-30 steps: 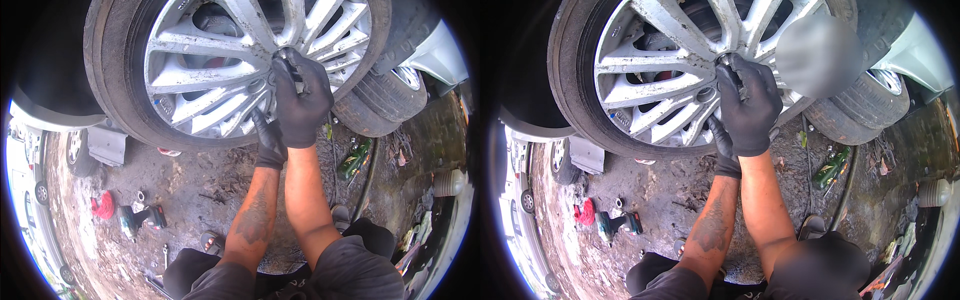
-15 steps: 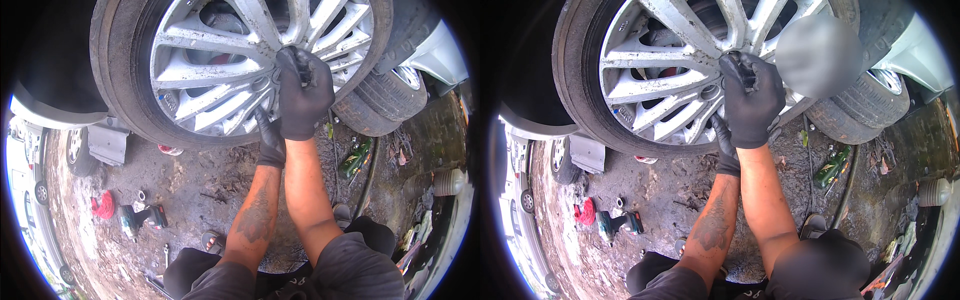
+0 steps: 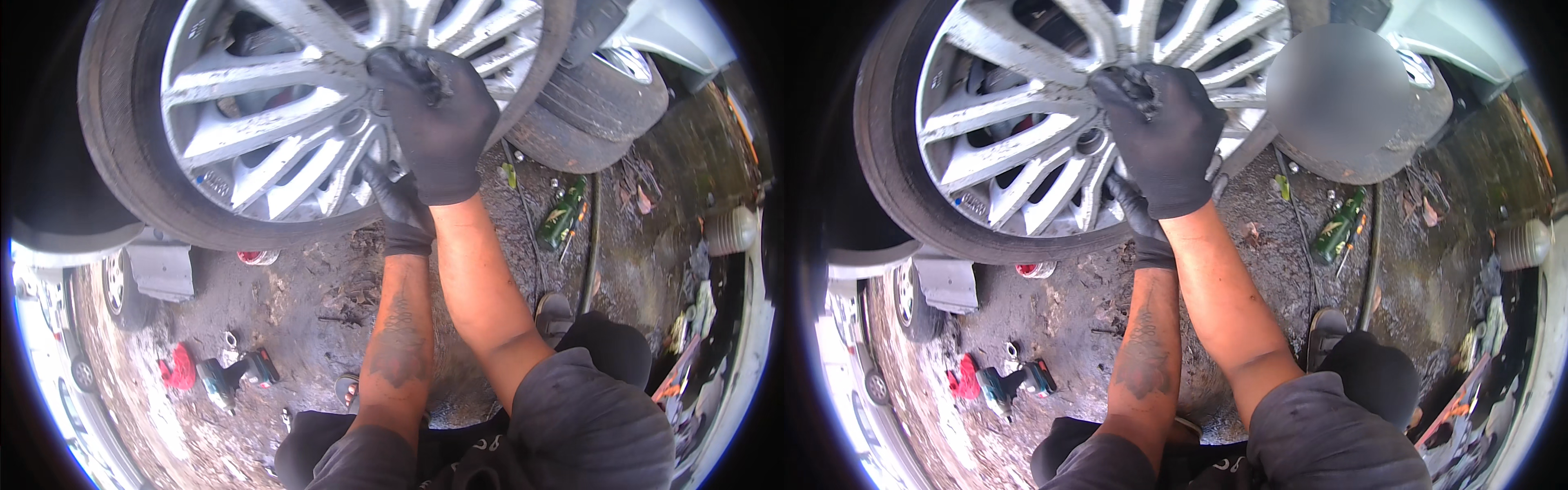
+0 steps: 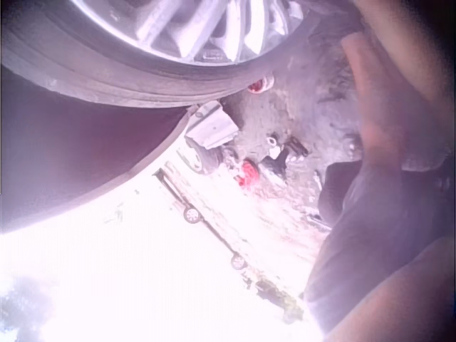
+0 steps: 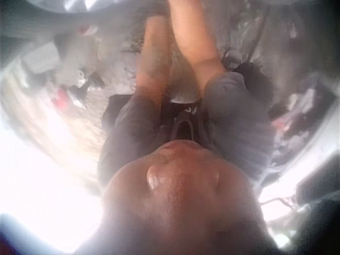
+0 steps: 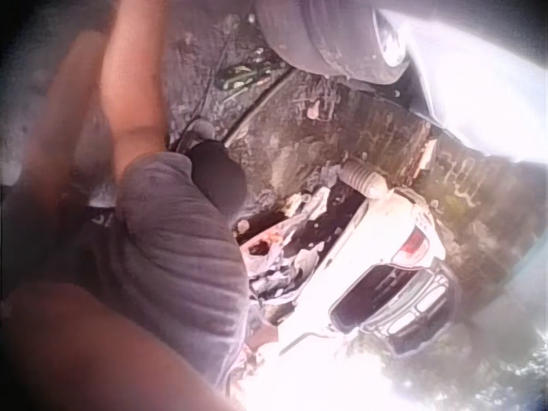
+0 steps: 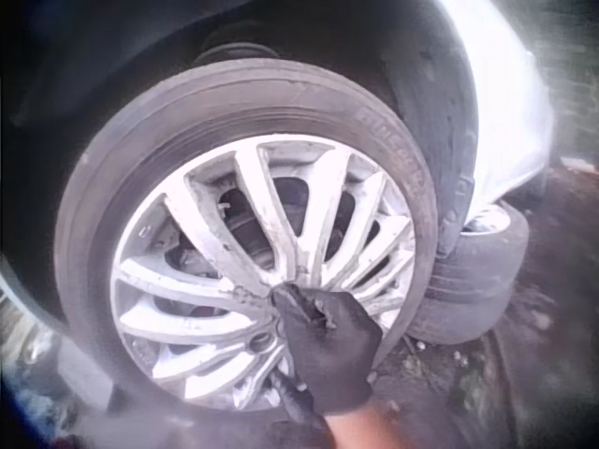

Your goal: The person puts on black gloves and works on a white car with the hood open. They lift a tire and wheel assembly and mount it onto the front hub of the car. They then hand-tighten the lug nuts onto the wheel studs and place a green tool case on the ground.

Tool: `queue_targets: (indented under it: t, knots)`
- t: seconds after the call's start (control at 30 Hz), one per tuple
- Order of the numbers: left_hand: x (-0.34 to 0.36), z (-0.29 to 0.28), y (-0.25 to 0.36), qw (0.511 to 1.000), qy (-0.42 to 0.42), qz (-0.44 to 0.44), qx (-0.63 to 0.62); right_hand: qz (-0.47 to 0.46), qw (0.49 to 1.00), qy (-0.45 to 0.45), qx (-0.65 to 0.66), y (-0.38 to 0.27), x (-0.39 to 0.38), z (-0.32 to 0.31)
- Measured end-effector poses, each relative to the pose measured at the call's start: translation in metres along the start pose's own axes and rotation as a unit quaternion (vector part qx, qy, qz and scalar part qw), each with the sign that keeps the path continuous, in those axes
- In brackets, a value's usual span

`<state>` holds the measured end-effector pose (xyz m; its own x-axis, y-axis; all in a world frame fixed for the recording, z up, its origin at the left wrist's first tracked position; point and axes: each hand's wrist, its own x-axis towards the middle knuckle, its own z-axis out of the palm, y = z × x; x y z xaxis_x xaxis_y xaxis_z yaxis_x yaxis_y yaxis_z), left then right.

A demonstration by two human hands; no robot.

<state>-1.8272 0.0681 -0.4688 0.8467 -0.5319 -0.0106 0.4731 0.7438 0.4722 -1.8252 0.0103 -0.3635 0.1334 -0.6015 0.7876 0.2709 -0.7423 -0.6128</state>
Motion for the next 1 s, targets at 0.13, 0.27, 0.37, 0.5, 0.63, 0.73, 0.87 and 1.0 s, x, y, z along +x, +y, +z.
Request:
queue_targets:
  t: [0.13,0.27,0.37,0.5,0.63,0.73,0.87,1.0]
  knots:
    - [-0.007,0.012,-0.008,1.0,-0.003,-0.011,0.011,-0.08,0.994,-0.066,0.038,0.009,0.001,-0.01]
    - [-0.01,0.014,-0.007,0.999,0.008,-0.021,0.028,-0.061,0.99,-0.109,0.064,0.009,0.006,-0.016]
    - [-0.011,0.015,-0.007,0.999,0.022,-0.013,0.036,-0.055,0.991,-0.107,0.061,0.006,0.005,-0.017]
    - [-0.004,0.003,-0.006,1.0,0.003,-0.009,0.019,-0.046,0.995,-0.084,0.039,0.003,0.005,-0.011]
    - [-0.003,0.002,-0.005,0.999,0.033,-0.02,0.028,-0.037,0.998,-0.048,0.016,0.0,0.004,-0.009]
    - [-0.003,0.002,-0.005,0.999,0.028,-0.014,0.013,-0.03,0.999,-0.025,0.0,0.001,0.0,-0.004]
    - [-0.004,0.005,-0.003,1.0,0.023,-0.004,0.008,-0.018,1.0,-0.018,0.006,0.001,-0.002,-0.004]
    - [-0.008,0.013,-0.002,1.0,0.009,-0.025,-0.005,-0.055,0.997,-0.05,0.009,0.001,0.0,-0.011]
